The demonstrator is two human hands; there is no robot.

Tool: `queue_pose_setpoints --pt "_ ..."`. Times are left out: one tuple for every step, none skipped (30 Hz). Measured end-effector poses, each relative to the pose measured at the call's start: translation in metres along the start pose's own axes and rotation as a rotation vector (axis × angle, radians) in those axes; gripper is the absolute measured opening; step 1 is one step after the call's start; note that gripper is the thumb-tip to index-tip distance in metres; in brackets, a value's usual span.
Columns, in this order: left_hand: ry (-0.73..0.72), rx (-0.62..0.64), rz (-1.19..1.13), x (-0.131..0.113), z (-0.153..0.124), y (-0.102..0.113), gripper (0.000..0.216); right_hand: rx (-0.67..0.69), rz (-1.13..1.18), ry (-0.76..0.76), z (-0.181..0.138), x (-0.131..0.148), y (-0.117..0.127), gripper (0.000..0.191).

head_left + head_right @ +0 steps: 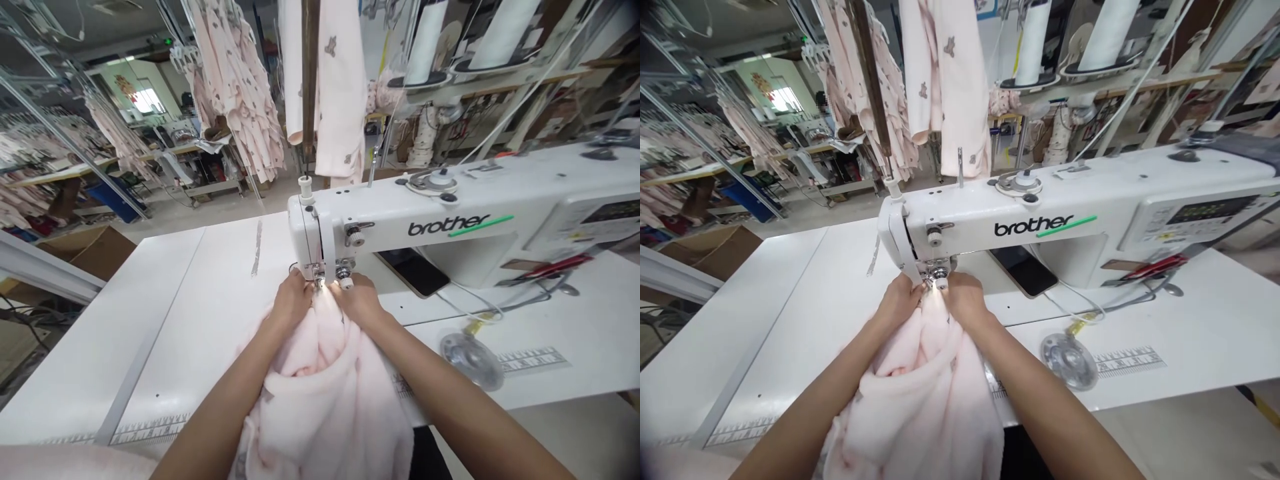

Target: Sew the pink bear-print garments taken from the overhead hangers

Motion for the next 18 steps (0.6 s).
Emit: queue_pose_setpoints --pt "-0.009 0.003 -0.006 -0.001 -0.001 0.001 0.021 0.003 0.031 0.032 -0.002 -0.001 0.002 0.024" --pt "-0.017 0.005 -0.014 -0.001 -0.001 0.002 0.021 0.007 0.065 0.068 -0.004 -0.003 0.004 0.025" --pt "-0.025 0.006 -0.022 -0.001 -0.001 0.003 0.021 0.01 0.098 0.1 -0.005 -0.005 0.005 0.027" --pt "-0.03 0.007 -0.031 -0.002 -0.001 0.003 0.021 0.013 0.126 0.123 -0.007 -0.007 0.007 0.029" --pt "-0.034 0.007 -0.04 -0.002 0.0 0.004 0.021 0.014 0.148 0.134 -0.007 -0.009 0.008 0.031" --pt "-0.035 0.009 -0.048 -0.002 0.0 0.004 0.021 0.016 0.162 0.135 -0.008 -0.011 0.009 0.032" --pt "-0.035 0.01 -0.055 -0.002 0.0 0.004 0.021 0.019 0.17 0.131 -0.008 -0.012 0.009 0.032" --pt "-0.032 0.011 -0.061 -0.002 0.001 0.004 0.021 0.025 0.177 0.127 -0.007 -0.013 0.009 0.031" --pt "-0.026 0.011 -0.064 -0.002 0.001 0.004 0.021 0.03 0.182 0.122 -0.007 -0.013 0.009 0.031" --pt "-0.019 0.011 -0.065 -0.002 0.001 0.003 0.02 0.035 0.189 0.117 -0.006 -0.013 0.009 0.03" --pt "-0.01 0.01 -0.065 -0.002 0.001 0.003 0.02 0.04 0.195 0.11 -0.006 -0.013 0.008 0.03" --pt "0.0 0.008 -0.064 -0.001 0.0 0.003 0.019 0.042 0.202 0.103 -0.006 -0.012 0.008 0.03" --pt "0.008 0.006 -0.063 -0.001 0.0 0.003 0.018 0.043 0.209 0.095 -0.005 -0.012 0.008 0.03" --pt "0.015 0.006 -0.063 -0.001 0.0 0.003 0.017 0.043 0.215 0.09 -0.005 -0.012 0.008 0.029" --pt "0.018 0.008 -0.064 -0.001 -0.001 0.003 0.016 0.043 0.221 0.087 -0.005 -0.012 0.008 0.029" --pt "0.017 0.01 -0.068 -0.002 -0.001 0.003 0.016 0.043 0.227 0.085 -0.005 -0.012 0.008 0.028" --pt "0.015 0.013 -0.072 -0.002 -0.002 0.002 0.016 0.043 0.232 0.083 -0.006 -0.012 0.008 0.028" --pt "0.011 0.015 -0.077 -0.002 -0.002 0.002 0.016 0.044 0.239 0.081 -0.006 -0.012 0.009 0.027"
Point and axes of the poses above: each hand's wrist, its own z-axis towards the middle knuckle, its own y-axis out of the back of the hand, x = y × z, the point moved 5 cm from there along z, towards the middle knuckle, and after that the axes turned 10 degrees about -z, right-handed, at the moved point
